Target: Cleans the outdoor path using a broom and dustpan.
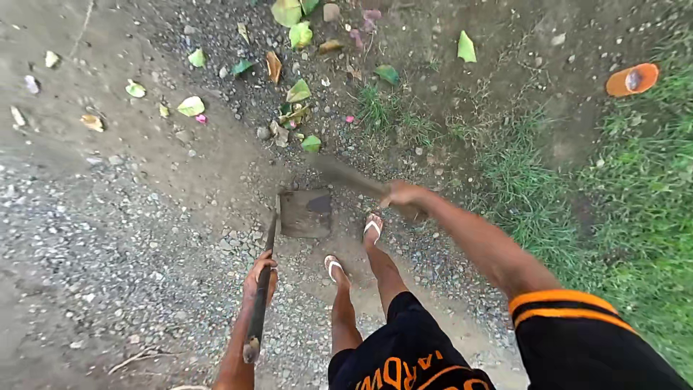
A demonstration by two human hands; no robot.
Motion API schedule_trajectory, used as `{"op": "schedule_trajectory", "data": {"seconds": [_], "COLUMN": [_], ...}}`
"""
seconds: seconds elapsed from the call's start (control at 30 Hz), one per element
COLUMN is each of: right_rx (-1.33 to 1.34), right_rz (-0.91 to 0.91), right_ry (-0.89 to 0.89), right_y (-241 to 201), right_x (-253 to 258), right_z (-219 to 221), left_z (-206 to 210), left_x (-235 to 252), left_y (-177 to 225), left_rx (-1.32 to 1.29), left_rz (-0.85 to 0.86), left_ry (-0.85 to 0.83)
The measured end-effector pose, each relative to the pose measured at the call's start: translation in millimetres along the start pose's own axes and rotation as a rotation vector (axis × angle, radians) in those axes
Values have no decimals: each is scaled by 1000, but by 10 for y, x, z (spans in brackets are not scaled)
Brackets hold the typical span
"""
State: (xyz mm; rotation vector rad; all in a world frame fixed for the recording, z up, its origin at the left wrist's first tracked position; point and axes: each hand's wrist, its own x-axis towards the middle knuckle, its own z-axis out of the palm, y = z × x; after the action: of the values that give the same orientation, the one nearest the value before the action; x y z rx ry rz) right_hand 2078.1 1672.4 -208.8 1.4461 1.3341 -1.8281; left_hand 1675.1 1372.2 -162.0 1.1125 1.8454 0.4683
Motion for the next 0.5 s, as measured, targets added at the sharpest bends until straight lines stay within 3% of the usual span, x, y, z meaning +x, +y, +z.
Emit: {"op": "schedule_trajectory", "data": {"seconds": [0.07, 0.13, 0.2, 0.27, 0.33, 0.43, 0.5], "right_rx": [-84, -79, -42, -30, 61, 171, 83], "right_rz": [-30, -36, -57, -105, -157, -140, -74], "right_ry": [179, 385, 577, 723, 733, 540, 411], "right_y": [-127, -371, -543, -619, -595, -334, -102], "right_x": [-18, -379, -697, -933, -1173, -1384, -1235], "right_z": [-766, -1495, -1923, -1980, -1750, -1257, -1351], "left_z": [-38, -27, 3, 28, 41, 82, 103], "left_x": [-1, -9, -37, -66, -67, -75, -33], "left_y": [-36, -69, -131, -177, -251, -259, -242], "left_rx": [-88, -133, -184, -201, -172, -141, -145], "left_rz": [-2, 2, 14, 22, 44, 47, 40], "left_ry": [41, 82, 117, 138, 148, 155, 155]}}
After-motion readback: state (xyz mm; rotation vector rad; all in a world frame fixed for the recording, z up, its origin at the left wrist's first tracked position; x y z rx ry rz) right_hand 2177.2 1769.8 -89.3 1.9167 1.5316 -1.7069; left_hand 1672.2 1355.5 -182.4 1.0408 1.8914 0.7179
